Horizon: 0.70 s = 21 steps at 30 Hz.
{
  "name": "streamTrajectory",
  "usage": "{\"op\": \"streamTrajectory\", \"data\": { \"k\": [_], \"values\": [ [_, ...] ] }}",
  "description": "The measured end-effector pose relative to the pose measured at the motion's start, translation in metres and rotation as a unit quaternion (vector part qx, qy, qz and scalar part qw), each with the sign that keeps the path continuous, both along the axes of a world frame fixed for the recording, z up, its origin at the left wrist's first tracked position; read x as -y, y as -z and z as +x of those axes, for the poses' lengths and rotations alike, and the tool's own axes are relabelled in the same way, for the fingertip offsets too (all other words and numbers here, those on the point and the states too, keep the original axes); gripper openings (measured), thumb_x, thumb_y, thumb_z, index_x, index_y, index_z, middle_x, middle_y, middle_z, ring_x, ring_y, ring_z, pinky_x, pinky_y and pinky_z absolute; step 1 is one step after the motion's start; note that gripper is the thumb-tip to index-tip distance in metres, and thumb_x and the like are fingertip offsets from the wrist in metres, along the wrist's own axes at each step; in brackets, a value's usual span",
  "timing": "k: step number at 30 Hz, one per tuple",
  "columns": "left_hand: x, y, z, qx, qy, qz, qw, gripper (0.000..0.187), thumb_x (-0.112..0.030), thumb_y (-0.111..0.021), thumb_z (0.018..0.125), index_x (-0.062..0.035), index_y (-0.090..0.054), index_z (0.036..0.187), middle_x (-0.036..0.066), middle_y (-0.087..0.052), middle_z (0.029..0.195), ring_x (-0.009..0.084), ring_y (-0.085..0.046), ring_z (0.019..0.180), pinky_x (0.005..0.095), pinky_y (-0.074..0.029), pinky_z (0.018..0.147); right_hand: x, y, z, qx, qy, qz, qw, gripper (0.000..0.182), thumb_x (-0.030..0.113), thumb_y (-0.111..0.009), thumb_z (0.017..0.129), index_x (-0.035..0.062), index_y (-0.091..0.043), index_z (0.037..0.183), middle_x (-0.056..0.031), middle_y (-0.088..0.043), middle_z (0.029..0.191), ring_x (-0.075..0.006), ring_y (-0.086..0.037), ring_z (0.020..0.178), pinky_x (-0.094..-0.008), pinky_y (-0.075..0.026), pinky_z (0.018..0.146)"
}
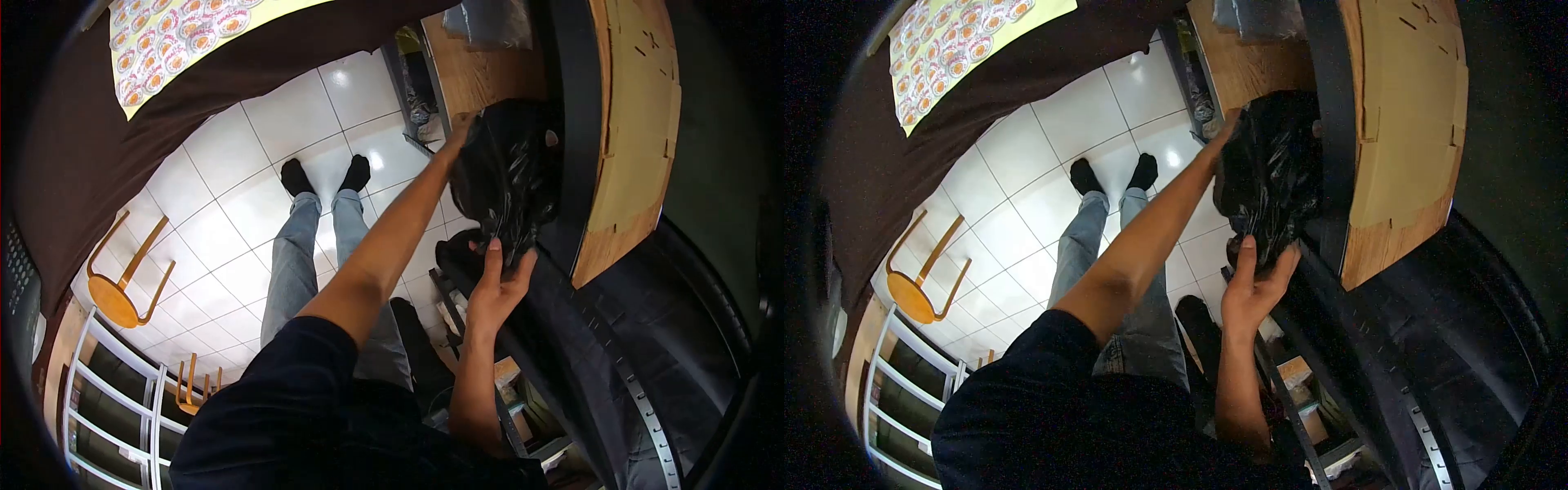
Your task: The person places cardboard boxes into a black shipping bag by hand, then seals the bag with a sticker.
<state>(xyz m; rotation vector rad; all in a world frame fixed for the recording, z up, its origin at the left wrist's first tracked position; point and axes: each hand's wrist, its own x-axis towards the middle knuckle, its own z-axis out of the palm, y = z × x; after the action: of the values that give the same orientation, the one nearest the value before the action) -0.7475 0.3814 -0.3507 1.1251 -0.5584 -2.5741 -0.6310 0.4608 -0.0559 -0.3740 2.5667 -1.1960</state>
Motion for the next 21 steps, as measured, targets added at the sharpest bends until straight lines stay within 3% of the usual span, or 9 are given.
{"op": "streamTrajectory", "data": {
  "k": [2, 3, 4, 6, 9, 12, 15, 16, 21],
  "values": [
    [-0.027, 0.037, -0.026, 0.060, -0.069, -0.216, 0.972, 0.043, -0.027, -0.056, 0.090, -0.0066, -0.052, 0.127, 0.019, -0.061, 0.107, 0.0281, -0.062, 0.092, 0.0335, -0.047, 0.084, 0.000, 0.006, 0.000, -0.033, -0.013, 0.020, 0.999, 0.030, 0.007, -0.056, 0.094, -0.0039, -0.048, 0.121, -0.0120, -0.060, 0.106, -0.0160, -0.060, 0.084, -0.0309, -0.055, 0.076],
    [-0.038, 0.052, -0.033, 0.090, -0.101, -0.319, 0.938, 0.041, -0.024, -0.055, 0.090, -0.0069, -0.052, 0.127, 0.021, -0.061, 0.105, 0.0298, -0.062, 0.091, 0.0348, -0.047, 0.084, 0.001, 0.006, 0.002, 0.006, 0.015, 0.000, 1.000, 0.043, 0.009, -0.056, 0.094, -0.0052, -0.038, 0.130, -0.0175, -0.049, 0.120, -0.0235, -0.052, 0.101, -0.0353, -0.044, 0.090],
    [-0.030, 0.041, -0.022, 0.101, -0.061, -0.379, 0.918, 0.040, -0.022, -0.055, 0.089, -0.0073, -0.052, 0.126, 0.021, -0.062, 0.105, 0.0316, -0.062, 0.093, 0.0366, -0.047, 0.085, 0.003, 0.006, 0.004, 0.043, 0.043, -0.020, 0.998, 0.056, 0.012, -0.056, 0.094, -0.0066, -0.029, 0.139, -0.0229, -0.038, 0.135, -0.0311, -0.045, 0.119, -0.0398, -0.032, 0.104],
    [-0.012, 0.015, 0.003, 0.125, 0.006, -0.494, 0.860, 0.038, -0.016, -0.056, 0.087, -0.0080, -0.052, 0.125, 0.021, -0.063, 0.104, 0.0352, -0.062, 0.096, 0.0404, -0.047, 0.087, 0.002, -0.002, 0.007, 0.008, 0.005, 0.002, 1.000, 0.063, 0.013, -0.056, 0.094, -0.0029, -0.020, 0.144, -0.0250, -0.031, 0.141, -0.0319, -0.044, 0.120, -0.0413, -0.036, 0.102],
    [0.009, -0.036, 0.061, 0.124, 0.012, -0.329, 0.936, 0.031, -0.013, -0.056, 0.088, -0.0035, -0.054, 0.117, 0.019, -0.064, 0.105, 0.0345, -0.064, 0.091, 0.0376, -0.050, 0.081, -0.007, -0.019, 0.023, 0.043, -0.016, -0.083, 0.995, 0.074, 0.018, -0.055, 0.095, 0.0044, -0.006, 0.149, -0.0274, -0.019, 0.148, -0.0330, -0.046, 0.121, -0.0431, -0.046, 0.095],
    [0.022, -0.044, 0.152, 0.141, 0.024, -0.156, 0.977, 0.028, -0.007, -0.052, 0.092, -0.0080, -0.051, 0.120, 0.009, -0.062, 0.094, 0.0159, -0.062, 0.087, 0.0286, -0.051, 0.070, -0.035, -0.028, 0.042, 0.098, 0.009, -0.152, 0.983, 0.075, 0.028, -0.051, 0.096, 0.0112, -0.003, 0.150, -0.0251, -0.024, 0.147, -0.0309, -0.057, 0.109, -0.0389, -0.058, 0.074],
    [0.002, 0.004, 0.266, 0.168, -0.039, -0.152, 0.973, 0.026, -0.010, -0.059, 0.090, -0.0089, -0.053, 0.115, 0.008, -0.060, 0.092, 0.0114, -0.059, 0.074, 0.0260, -0.050, 0.062, -0.055, -0.012, 0.064, 0.259, 0.184, -0.019, 0.948, 0.059, 0.025, -0.052, 0.096, 0.0051, -0.022, 0.142, -0.0163, -0.047, 0.129, -0.0246, -0.064, 0.090, -0.0342, -0.057, 0.066],
    [-0.003, 0.010, 0.303, 0.279, 0.029, -0.151, 0.948, 0.026, -0.013, -0.059, 0.090, -0.0088, -0.053, 0.114, 0.009, -0.060, 0.091, 0.0119, -0.060, 0.073, 0.0264, -0.050, 0.060, -0.063, 0.005, 0.072, 0.296, 0.146, 0.002, 0.944, 0.052, 0.021, -0.054, 0.095, 0.0035, -0.030, 0.138, -0.0159, -0.050, 0.124, -0.0237, -0.064, 0.088, -0.0335, -0.057, 0.065],
    [-0.036, 0.009, 0.426, 0.325, 0.054, -0.132, 0.935, 0.016, -0.013, -0.052, 0.091, -0.0081, -0.054, 0.106, 0.008, -0.062, 0.083, 0.0132, -0.061, 0.068, 0.0257, -0.047, 0.054, -0.043, 0.117, 0.081, 0.457, 0.038, 0.028, 0.888, 0.025, 0.012, -0.061, 0.091, 0.0010, -0.054, 0.112, -0.0106, -0.062, 0.098, -0.0207, -0.065, 0.080, -0.0300, -0.054, 0.063]
  ]
}}
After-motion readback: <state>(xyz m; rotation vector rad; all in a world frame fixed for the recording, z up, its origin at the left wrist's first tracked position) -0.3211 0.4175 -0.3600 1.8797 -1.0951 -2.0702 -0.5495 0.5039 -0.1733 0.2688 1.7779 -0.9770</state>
